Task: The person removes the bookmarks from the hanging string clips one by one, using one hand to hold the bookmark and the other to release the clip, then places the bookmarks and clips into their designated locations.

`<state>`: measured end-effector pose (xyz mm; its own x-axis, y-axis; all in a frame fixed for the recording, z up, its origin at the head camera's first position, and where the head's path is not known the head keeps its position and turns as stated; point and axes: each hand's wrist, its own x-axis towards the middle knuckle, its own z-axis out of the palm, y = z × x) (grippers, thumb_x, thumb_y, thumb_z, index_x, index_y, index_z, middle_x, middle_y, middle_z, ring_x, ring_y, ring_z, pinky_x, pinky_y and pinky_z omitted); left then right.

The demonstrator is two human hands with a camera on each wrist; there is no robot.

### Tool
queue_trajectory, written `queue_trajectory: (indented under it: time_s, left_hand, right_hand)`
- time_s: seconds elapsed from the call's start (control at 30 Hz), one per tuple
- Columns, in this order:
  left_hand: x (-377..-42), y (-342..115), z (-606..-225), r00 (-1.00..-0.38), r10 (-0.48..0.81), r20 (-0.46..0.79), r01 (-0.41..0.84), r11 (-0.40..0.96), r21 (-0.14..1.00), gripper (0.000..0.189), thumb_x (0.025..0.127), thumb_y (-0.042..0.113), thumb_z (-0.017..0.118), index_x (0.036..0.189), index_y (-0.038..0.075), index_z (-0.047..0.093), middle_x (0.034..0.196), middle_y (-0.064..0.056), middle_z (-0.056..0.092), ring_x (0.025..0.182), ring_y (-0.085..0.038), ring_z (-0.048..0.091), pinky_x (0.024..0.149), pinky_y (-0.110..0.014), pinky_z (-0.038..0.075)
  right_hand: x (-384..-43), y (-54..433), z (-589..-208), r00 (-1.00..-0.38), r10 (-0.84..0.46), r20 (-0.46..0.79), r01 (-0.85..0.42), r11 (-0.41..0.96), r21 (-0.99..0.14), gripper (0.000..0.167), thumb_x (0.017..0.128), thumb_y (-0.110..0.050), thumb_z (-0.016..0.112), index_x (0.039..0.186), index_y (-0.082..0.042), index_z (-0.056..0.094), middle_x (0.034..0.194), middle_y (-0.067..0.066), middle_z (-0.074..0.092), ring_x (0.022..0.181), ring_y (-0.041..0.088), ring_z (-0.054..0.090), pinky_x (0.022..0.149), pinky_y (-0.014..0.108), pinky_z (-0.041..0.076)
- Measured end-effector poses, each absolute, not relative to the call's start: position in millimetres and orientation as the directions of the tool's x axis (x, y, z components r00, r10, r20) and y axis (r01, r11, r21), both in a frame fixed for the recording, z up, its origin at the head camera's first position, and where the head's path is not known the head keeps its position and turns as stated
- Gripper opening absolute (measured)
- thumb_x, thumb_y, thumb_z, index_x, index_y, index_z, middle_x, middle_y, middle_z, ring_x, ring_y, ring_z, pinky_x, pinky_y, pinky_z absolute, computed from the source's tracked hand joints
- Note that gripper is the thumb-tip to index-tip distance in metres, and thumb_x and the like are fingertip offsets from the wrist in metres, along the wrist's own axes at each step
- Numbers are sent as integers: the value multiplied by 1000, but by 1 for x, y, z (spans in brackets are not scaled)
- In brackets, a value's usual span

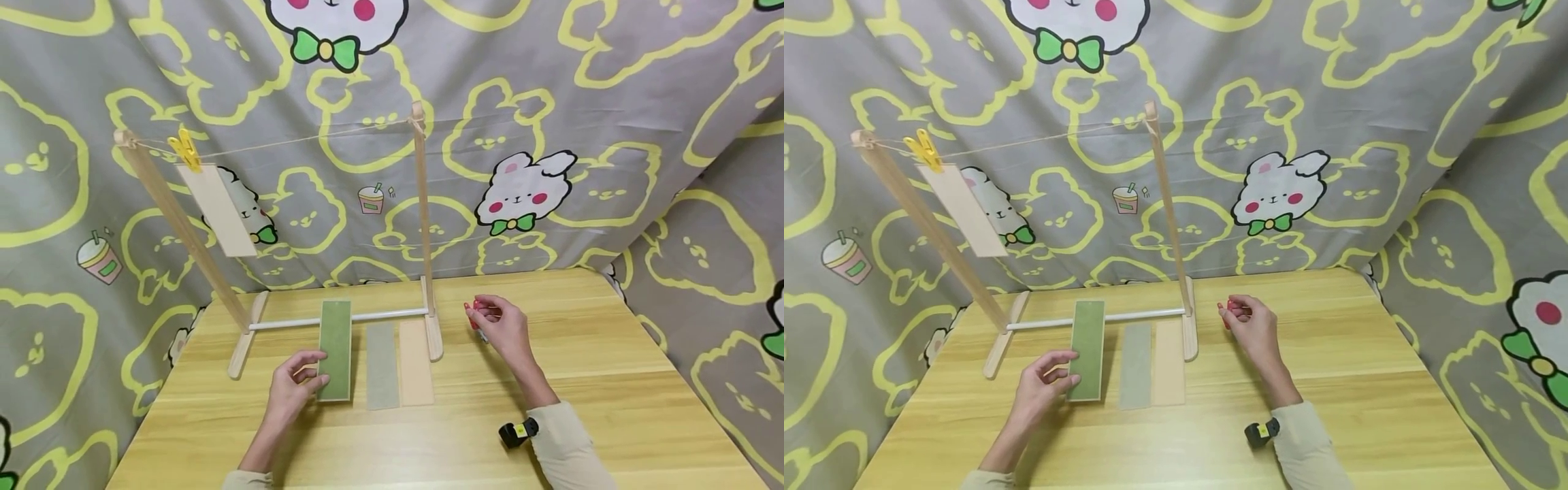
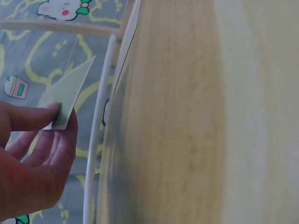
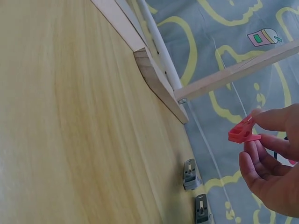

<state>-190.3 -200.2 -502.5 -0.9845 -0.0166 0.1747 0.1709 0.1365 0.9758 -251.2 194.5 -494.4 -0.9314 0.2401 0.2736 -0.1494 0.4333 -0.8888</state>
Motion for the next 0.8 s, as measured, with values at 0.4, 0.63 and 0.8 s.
queue_trajectory:
  time_s: [0.4,0.63,0.8]
  left_hand:
    - [-190,-200,-501,-999,-34,-29,-35,216,976,40,74,-24,75,110,-10,69,117,-23,69,77,-14,64,63,-20,55]
    - [-188,-202,-501,-988,-37,-147,-152,216,964,41,77,-21,74,115,-8,68,120,-21,66,76,-15,65,50,-22,51]
    - [-187,-203,-501,-986,-8,-165,-162,229,960,41,79,-18,74,118,-8,66,120,-21,63,74,-14,66,51,-25,53]
  right_hand:
    - [-252,193,-501,-942,215,257,-133,463,-876,31,87,-12,83,112,3,74,94,14,74,85,22,71,68,11,52]
    - [-254,190,-505,-952,199,234,-115,474,-873,29,87,-8,82,112,5,73,94,15,74,85,26,71,67,11,52]
    - [-255,187,-509,-953,196,230,-107,491,-864,30,85,-8,83,111,6,73,93,14,74,83,26,72,67,12,52]
